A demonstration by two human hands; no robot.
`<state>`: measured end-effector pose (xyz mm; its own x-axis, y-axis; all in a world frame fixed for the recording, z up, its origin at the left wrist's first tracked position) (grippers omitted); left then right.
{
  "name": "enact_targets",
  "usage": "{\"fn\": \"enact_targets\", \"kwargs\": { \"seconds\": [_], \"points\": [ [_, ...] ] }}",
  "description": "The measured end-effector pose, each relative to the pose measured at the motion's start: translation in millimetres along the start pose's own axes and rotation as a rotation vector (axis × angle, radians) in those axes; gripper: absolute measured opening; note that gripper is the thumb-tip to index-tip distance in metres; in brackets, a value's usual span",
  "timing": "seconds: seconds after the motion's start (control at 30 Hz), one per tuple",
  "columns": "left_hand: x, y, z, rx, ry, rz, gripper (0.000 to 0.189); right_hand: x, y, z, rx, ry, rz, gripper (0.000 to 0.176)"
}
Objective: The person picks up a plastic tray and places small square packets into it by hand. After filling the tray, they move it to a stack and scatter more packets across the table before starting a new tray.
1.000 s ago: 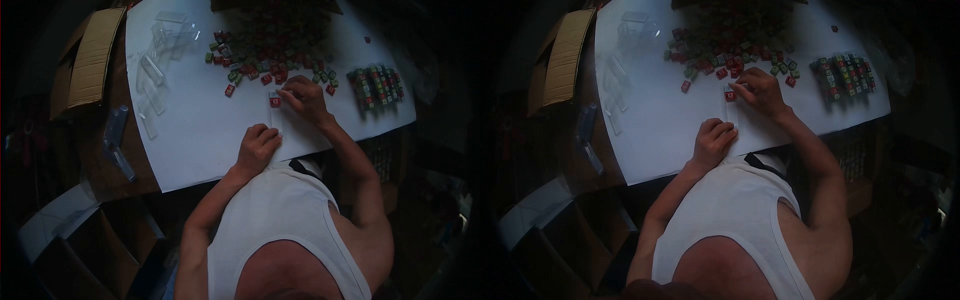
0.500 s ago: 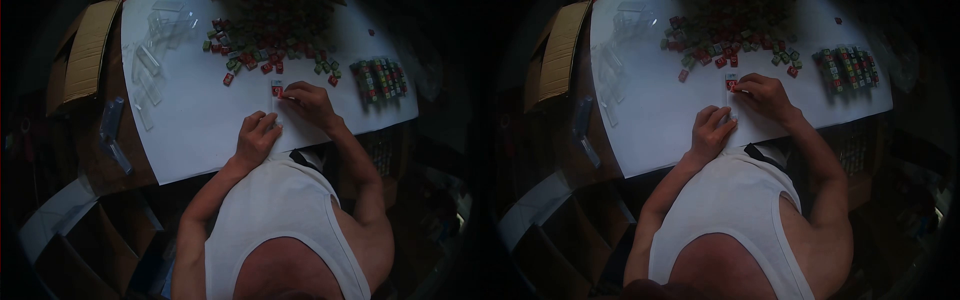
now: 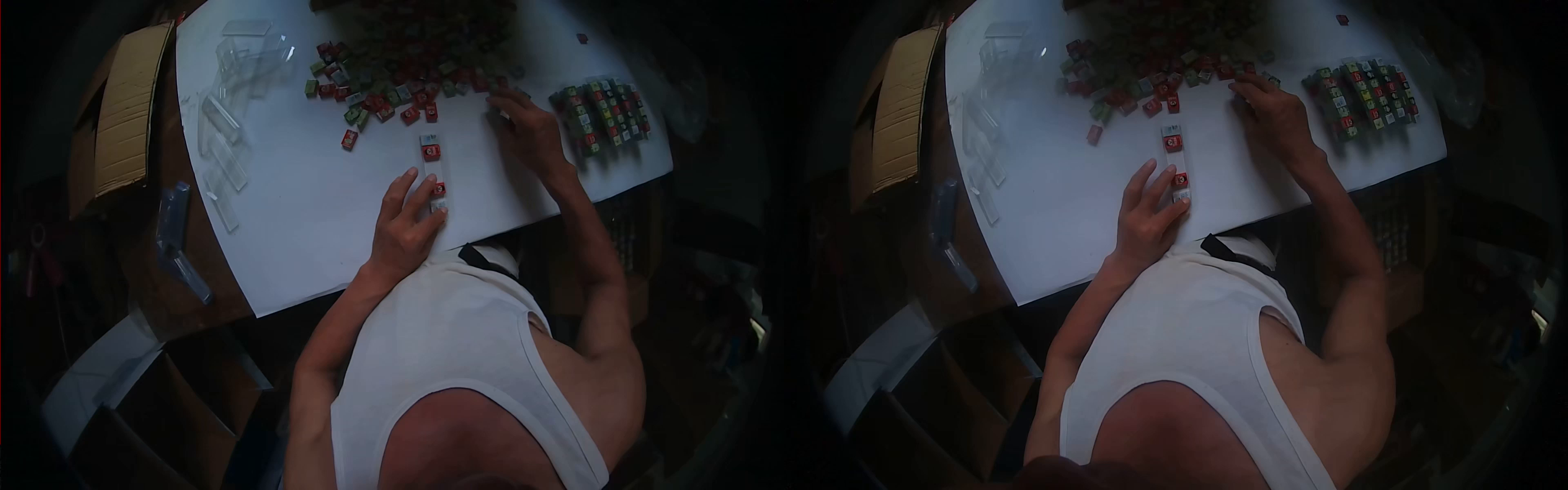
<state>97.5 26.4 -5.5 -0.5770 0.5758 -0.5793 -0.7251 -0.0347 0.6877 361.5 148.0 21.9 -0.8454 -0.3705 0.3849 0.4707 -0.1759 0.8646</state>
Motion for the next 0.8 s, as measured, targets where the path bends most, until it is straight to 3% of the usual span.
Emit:
{"fn": "enact_targets", "kwargs": {
  "seconds": [0.1, 0.23, 0.4, 0.5, 0.63, 0.8],
  "points": [
    [-4, 4, 6, 0.043, -0.010, 0.012, 0.013, -18, 5, 4, 0.133, 0.111, -0.054, 0.027],
    [-2, 0, 2, 0.061, -0.049, 0.058, 0.016, -27, -3, 0, 0.123, 0.155, -0.019, 0.023],
    [0, -2, 1, 0.016, -0.052, 0.023, 0.019, 1, -11, -15, 0.222, 0.048, 0.323, 0.016],
    [-1, -1, 1, -0.002, -0.048, 0.027, 0.021, 25, -20, -24, 0.174, 0.111, 0.182, 0.016],
    [-1, -1, 2, -0.018, -0.062, 0.033, 0.026, 28, -24, -25, 0.166, 0.036, 0.281, 0.017],
    [-3, 2, 4, -0.001, -0.058, 0.034, 0.025, 63, -36, -26, 0.150, 0.253, 0.445, 0.015]
  ]
}}
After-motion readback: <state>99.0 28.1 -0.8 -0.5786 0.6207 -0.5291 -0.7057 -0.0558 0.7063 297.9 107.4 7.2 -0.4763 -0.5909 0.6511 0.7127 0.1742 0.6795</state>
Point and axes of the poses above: each hand's wrist, its own z-axis towards the middle knuckle, its own y-axis out of the back of the hand, x = y × z, the point moved 1 cm from there along z, towards the middle knuckle, and after that the axes turned 1 degree about -x, right-handed, at the moved point
